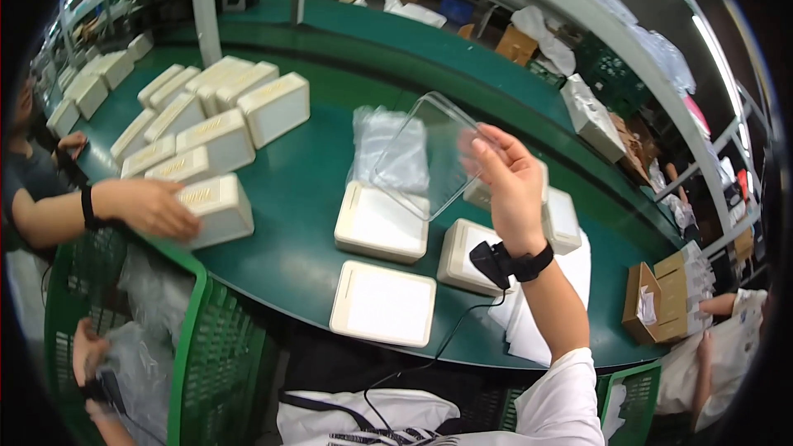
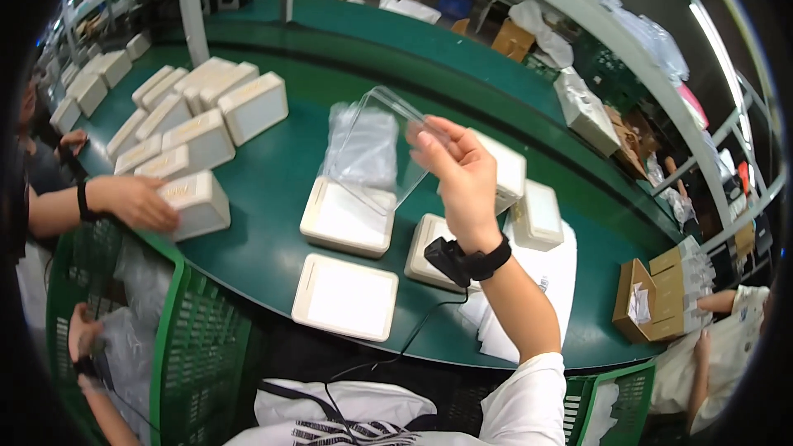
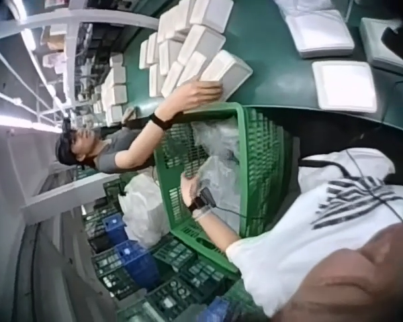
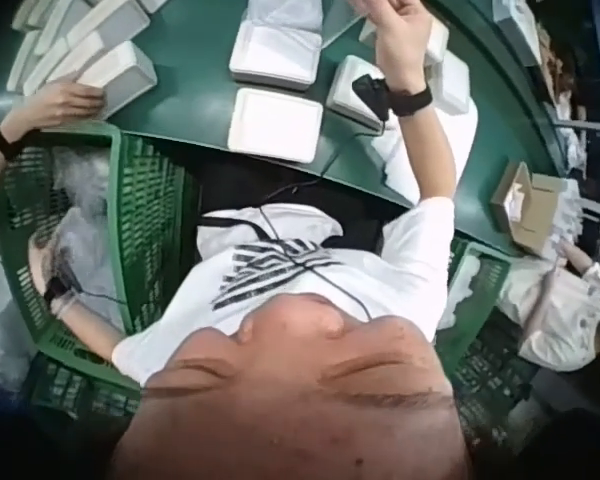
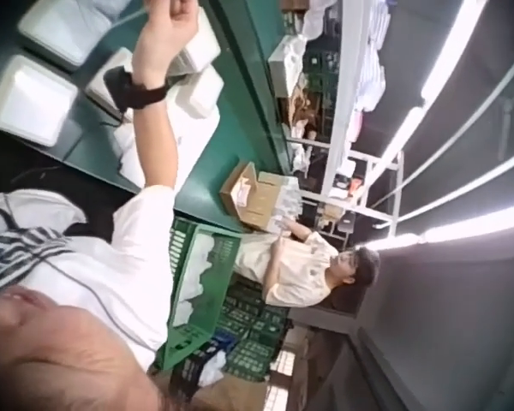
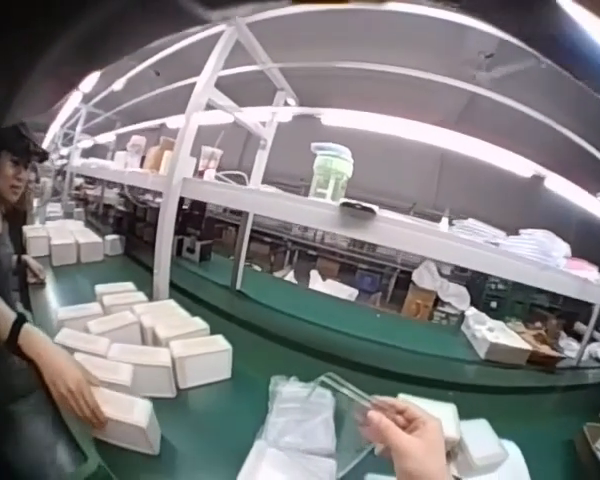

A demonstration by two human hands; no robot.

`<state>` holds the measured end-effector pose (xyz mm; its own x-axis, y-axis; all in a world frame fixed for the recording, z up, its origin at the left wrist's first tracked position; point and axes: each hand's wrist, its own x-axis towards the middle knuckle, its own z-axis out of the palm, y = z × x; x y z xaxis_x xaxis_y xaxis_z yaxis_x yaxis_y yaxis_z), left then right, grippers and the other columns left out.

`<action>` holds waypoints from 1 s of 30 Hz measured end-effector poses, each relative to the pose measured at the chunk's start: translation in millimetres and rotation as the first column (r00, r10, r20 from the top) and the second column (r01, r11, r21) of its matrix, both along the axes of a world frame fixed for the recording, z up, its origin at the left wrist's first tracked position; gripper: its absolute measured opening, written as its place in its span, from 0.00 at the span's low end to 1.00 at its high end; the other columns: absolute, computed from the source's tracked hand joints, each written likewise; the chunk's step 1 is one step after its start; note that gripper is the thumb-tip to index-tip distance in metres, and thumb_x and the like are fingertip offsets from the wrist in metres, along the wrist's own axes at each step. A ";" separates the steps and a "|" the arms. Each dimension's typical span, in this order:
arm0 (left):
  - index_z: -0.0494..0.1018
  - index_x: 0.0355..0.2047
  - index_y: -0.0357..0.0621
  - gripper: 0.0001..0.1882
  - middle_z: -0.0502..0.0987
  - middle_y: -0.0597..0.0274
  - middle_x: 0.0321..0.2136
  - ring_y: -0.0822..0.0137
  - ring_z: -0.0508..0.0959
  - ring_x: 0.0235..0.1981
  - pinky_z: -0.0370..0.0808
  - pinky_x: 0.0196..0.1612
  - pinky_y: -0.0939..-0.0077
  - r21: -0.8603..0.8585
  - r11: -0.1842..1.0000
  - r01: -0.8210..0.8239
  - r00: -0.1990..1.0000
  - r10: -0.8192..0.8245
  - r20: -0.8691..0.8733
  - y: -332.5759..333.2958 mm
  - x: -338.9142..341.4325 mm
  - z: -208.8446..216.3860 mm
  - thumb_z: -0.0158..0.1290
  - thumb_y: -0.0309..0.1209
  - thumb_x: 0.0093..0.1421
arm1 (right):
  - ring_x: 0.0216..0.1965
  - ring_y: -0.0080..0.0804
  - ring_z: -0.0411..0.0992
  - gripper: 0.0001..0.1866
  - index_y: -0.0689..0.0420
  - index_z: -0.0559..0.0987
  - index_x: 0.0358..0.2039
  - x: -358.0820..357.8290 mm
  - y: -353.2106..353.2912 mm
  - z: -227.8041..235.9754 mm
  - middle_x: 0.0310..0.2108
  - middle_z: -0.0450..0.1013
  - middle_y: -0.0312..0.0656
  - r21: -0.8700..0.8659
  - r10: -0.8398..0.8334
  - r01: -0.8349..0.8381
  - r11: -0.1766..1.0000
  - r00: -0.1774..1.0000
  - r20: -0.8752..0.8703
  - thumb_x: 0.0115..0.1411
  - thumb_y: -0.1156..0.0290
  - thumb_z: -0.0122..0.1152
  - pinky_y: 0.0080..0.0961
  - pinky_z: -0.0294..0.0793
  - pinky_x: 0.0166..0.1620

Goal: Stacking small white boxes and placing them into individual plastic bags on a production line.

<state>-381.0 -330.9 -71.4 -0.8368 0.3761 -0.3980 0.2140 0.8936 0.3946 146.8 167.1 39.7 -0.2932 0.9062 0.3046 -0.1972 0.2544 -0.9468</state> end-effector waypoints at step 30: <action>0.38 0.69 0.40 0.65 0.60 0.52 0.57 0.57 0.67 0.56 0.68 0.54 0.67 0.932 0.190 0.310 0.460 -0.887 0.028 378.2 306.6 96.9 0.68 0.45 0.39 | 0.64 0.34 0.53 0.57 0.55 0.39 0.70 -51.0 -57.8 43.4 0.64 0.51 0.45 -0.137 0.561 -0.573 0.808 0.819 -0.116 0.50 0.75 0.70 0.32 0.51 0.65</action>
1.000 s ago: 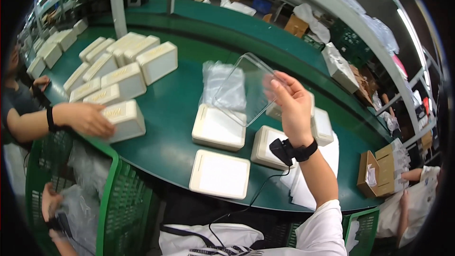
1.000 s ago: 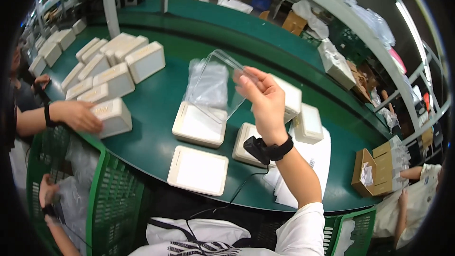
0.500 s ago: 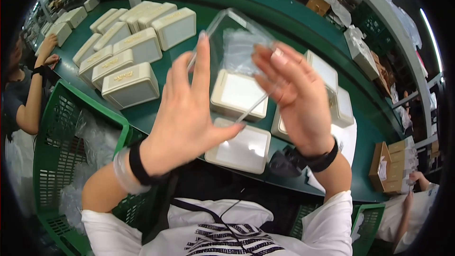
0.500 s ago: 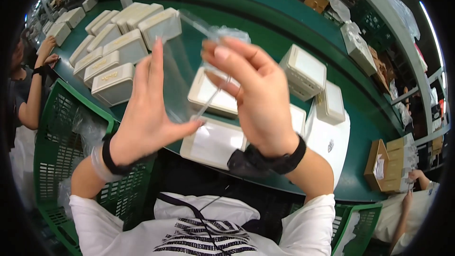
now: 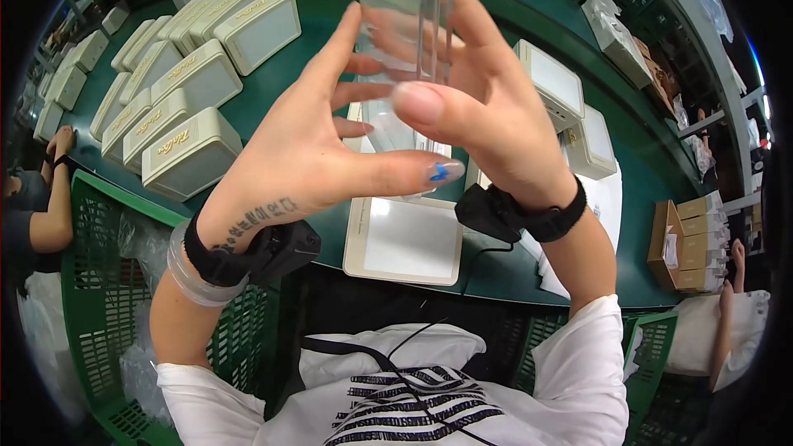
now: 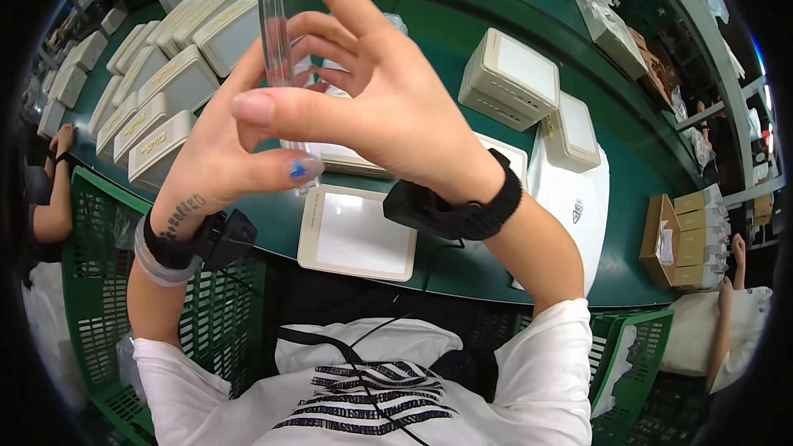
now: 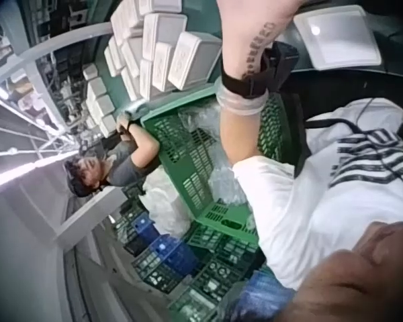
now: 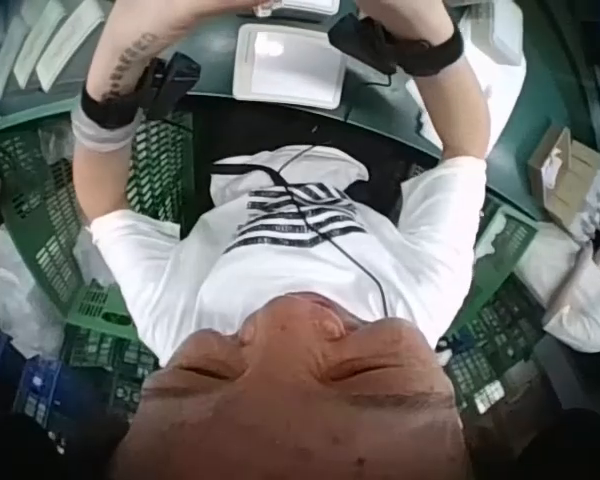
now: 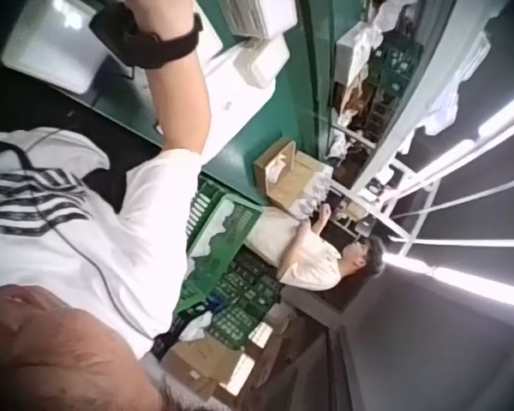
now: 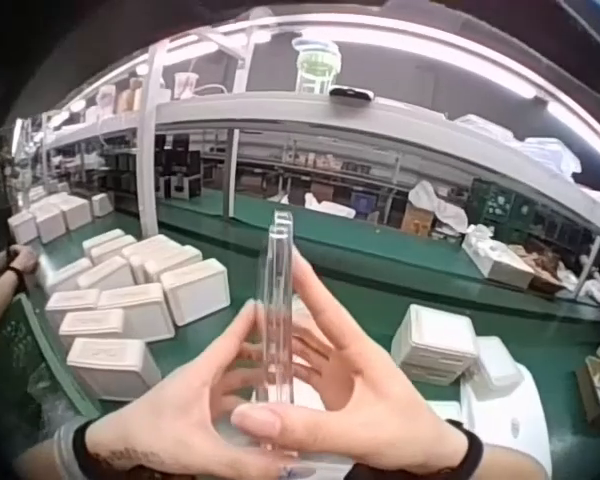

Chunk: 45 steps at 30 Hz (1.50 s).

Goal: Stacking small white boxes and placing them into individual plastic bags on a production line.

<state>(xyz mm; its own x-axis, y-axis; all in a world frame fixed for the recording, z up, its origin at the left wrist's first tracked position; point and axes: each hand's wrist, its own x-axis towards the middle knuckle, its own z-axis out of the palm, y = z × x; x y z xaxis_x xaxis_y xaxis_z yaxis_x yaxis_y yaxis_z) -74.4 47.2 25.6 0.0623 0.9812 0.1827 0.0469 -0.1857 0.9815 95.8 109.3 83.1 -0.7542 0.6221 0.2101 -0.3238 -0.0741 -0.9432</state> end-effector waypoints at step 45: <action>0.53 0.62 0.27 0.60 0.61 0.40 0.54 0.46 0.66 0.52 0.65 0.55 0.63 -0.214 0.579 0.787 0.421 -0.757 -0.500 -7.8 -19.7 -33.7 0.69 0.53 0.39 | 0.62 0.60 0.57 0.51 0.61 0.63 0.61 157.1 56.0 -94.6 0.63 0.54 0.64 0.532 -0.520 -0.650 0.542 0.237 0.820 0.38 0.53 0.74 0.38 0.64 0.61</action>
<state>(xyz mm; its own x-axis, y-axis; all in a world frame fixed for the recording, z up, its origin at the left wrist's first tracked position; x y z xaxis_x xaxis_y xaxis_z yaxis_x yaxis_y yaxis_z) -94.1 39.4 -8.1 0.8806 0.4656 -0.0882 0.3171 -0.4406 0.8398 252.9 165.3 -11.5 -0.7350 0.5915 -0.3315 0.6522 0.7504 -0.1075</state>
